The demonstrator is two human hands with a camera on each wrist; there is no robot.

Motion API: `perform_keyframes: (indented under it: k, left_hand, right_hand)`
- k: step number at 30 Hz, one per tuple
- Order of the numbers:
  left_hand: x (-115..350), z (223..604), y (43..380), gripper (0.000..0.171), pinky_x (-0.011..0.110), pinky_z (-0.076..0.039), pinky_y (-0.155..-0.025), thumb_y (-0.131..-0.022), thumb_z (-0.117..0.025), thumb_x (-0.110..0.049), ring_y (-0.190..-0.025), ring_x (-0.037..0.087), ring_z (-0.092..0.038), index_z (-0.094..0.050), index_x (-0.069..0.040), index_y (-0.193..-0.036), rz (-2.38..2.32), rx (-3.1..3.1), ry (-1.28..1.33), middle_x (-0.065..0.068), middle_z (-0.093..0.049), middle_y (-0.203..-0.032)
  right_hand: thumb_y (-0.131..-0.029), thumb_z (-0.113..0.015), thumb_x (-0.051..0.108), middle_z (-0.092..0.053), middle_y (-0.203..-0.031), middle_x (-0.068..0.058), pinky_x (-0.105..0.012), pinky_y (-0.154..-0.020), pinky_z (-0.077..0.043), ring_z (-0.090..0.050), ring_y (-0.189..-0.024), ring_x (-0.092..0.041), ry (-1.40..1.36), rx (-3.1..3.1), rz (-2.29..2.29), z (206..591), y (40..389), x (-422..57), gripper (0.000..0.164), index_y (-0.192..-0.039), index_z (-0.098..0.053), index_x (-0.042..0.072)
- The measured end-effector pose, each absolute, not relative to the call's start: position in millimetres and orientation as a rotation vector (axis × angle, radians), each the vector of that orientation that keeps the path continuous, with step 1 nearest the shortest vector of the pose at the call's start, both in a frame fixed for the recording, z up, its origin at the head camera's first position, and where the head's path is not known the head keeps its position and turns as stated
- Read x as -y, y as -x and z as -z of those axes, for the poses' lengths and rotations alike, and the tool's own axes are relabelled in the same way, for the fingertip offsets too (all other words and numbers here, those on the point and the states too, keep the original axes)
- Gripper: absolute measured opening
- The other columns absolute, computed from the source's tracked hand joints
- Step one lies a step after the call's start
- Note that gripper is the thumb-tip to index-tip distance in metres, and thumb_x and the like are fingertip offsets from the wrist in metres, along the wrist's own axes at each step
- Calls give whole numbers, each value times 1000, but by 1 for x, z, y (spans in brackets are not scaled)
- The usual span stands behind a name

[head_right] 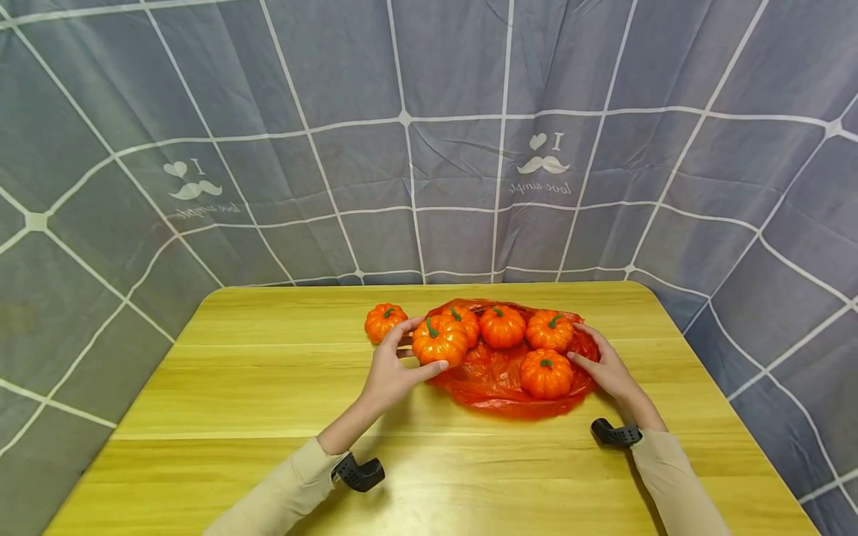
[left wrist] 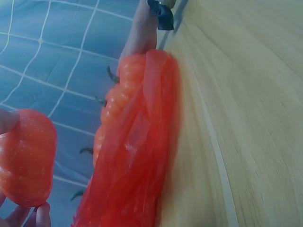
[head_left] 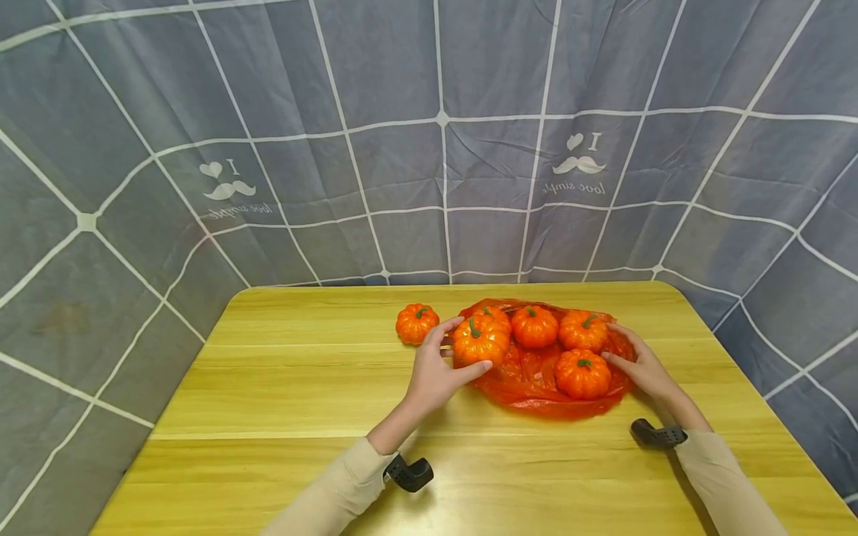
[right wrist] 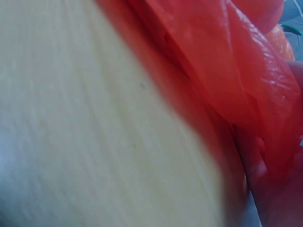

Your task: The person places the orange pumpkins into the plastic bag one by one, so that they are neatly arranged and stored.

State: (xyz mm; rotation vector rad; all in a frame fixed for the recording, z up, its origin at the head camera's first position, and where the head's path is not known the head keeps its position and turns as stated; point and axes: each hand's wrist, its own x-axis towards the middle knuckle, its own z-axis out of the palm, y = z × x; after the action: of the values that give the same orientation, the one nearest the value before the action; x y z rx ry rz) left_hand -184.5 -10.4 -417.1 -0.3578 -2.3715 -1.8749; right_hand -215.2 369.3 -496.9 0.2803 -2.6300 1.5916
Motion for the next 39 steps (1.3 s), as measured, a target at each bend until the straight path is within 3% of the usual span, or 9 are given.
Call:
perform_keyframes:
  k: [12, 20, 39]
  left_hand:
    - [-22, 418, 185, 75, 28, -49, -90, -69, -86, -28, -108, 19, -54, -52, -12, -134, 1795, 2436, 443, 6, -54, -129]
    - [-39, 424, 187, 75, 25, -49, -89, -68, -86, -32, -105, 17, -56, -51, -18, -134, 1743, 2500, 444, 5, -54, -128]
    - [-66, 439, 191, 75, 42, -46, -98, -69, -84, -39, -119, 22, -56, -51, -19, -134, 1539, 2643, 430, 4, -55, -131]
  right_hand:
    - [-95, -58, 13, -23, -146, -37, 3, -89, -30, -32, -109, 24, -268, 2619, -1650, 496, 216, -369, 62, -145, -26, -5]
    - [-95, -58, 14, -24, -146, -37, 3, -88, -30, -31, -109, 24, -257, 2638, -1630, 497, 216, -370, 63, -145, -25, -6]
    - [-95, -58, 14, -27, -144, -34, 3, -89, -30, -32, -109, 23, -259, 2625, -1639, 498, 217, -370, 62, -145, -26, -5]
